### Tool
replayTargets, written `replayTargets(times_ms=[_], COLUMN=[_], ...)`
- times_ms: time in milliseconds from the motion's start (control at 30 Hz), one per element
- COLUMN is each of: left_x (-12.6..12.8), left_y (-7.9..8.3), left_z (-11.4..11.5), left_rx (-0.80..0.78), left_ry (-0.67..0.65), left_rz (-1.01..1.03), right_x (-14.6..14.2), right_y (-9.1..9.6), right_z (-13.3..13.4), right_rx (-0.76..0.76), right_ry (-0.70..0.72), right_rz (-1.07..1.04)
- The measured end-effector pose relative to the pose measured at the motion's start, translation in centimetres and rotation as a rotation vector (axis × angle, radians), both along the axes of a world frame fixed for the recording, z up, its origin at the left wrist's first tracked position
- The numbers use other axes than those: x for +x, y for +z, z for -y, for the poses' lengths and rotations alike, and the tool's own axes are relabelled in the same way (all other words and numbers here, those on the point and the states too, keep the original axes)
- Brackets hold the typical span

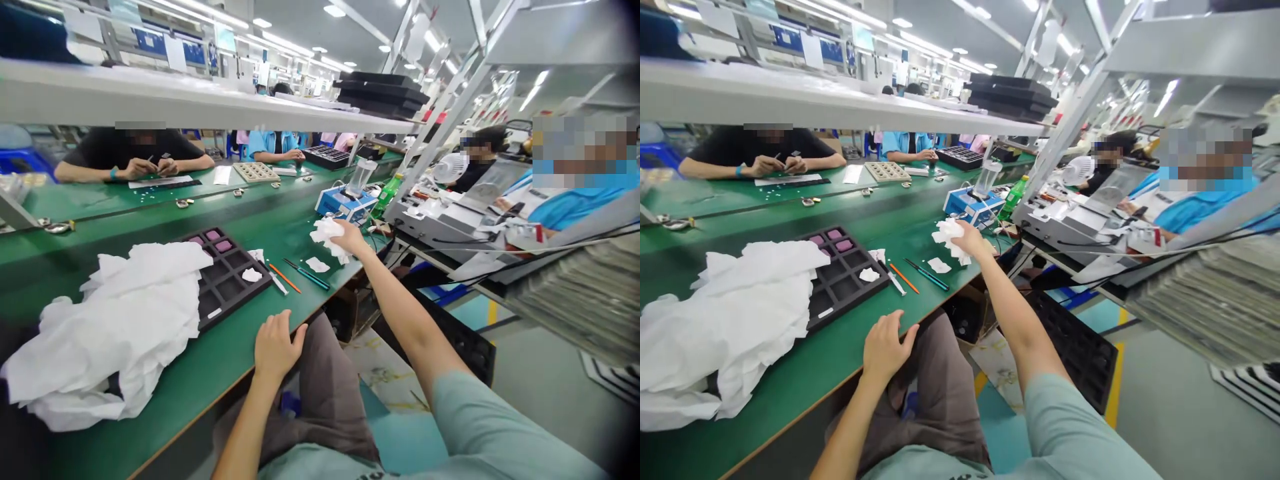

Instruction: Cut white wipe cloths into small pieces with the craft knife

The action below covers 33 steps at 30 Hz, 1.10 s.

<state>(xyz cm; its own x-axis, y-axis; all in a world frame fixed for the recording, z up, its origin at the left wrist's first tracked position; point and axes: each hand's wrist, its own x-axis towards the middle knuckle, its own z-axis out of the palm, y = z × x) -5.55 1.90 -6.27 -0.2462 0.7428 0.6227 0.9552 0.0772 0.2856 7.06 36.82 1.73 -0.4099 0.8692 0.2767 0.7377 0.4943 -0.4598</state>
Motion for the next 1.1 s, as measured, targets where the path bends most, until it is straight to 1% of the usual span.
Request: replayTargets(times_ms=[100,167,267,333,367,400,467,500,533,600,633,700,767,800,833,867,900,967,1000,1033,1100], left_x=[-0.1,0.1,0.8,0.9,0.7,0.2,-1.9,-3.5,-5.4,-9.9,-12.2,-16.2,-18.9,-19.8,-20.5,-21.0,-21.4,-22.3,-22.7,-23.2,-23.9], left_y=[-0.2,-0.2,-0.1,0.5,1.2,2.2,5.0,6.8,8.6,12.2,13.7,16.0,17.9,18.8,19.7,20.8,21.9,24.3,25.5,26.7,29.0], left_z=[-0.1,0.0,0.7,2.0,2.7,3.5,5.1,5.7,6.1,6.3,6.0,5.0,3.9,3.5,3.1,2.8,2.6,2.3,2.1,1.9,1.3], left_rx=[-0.010,-0.029,-0.054,-0.031,-0.005,0.028,0.077,0.080,0.054,-0.046,-0.142,-0.342,-0.388,-0.371,-0.299,-0.173,-0.013,0.308,0.407,0.455,0.480], left_ry=[-0.023,-0.016,-0.010,-0.015,-0.009,0.008,0.091,0.164,0.272,0.542,0.638,0.740,0.787,0.816,0.847,0.872,0.884,0.859,0.838,0.815,0.772], left_rz=[0.011,0.018,0.038,0.083,0.105,0.114,0.072,0.018,-0.022,-0.091,-0.102,-0.033,0.006,0.014,0.012,0.015,0.023,0.051,0.064,0.070,0.056], right_x=[0.3,0.6,1.2,1.6,1.8,1.9,2.1,2.1,2.0,1.6,1.4,1.2,1.6,2.1,2.8,3.6,4.4,5.9,6.5,6.9,7.3], right_y=[-0.5,-1.0,-1.7,-2.2,-2.7,-3.2,-4.4,-5.0,-5.5,-6.0,-6.1,-6.1,-6.1,-6.2,-6.3,-6.5,-6.7,-6.9,-6.9,-6.8,-6.1], right_z=[-0.1,0.1,0.9,1.4,1.6,2.0,3.2,4.3,5.7,9.4,11.4,15.0,17.3,18.0,18.2,18.2,18.0,17.4,17.1,16.9,16.8], right_rx=[-0.033,-0.067,-0.083,-0.063,-0.048,-0.013,0.191,0.261,0.293,0.276,0.235,0.129,0.043,0.000,-0.043,-0.089,-0.137,-0.228,-0.266,-0.292,-0.312], right_ry=[0.016,0.032,0.053,0.072,0.083,0.088,0.077,0.079,0.090,0.099,0.108,0.078,0.078,0.088,0.102,0.114,0.119,0.124,0.129,0.132,0.143], right_rz=[0.002,0.007,0.012,0.001,-0.015,-0.044,-0.233,-0.332,-0.405,-0.510,-0.545,-0.599,-0.619,-0.620,-0.619,-0.620,-0.627,-0.657,-0.679,-0.700,-0.724])
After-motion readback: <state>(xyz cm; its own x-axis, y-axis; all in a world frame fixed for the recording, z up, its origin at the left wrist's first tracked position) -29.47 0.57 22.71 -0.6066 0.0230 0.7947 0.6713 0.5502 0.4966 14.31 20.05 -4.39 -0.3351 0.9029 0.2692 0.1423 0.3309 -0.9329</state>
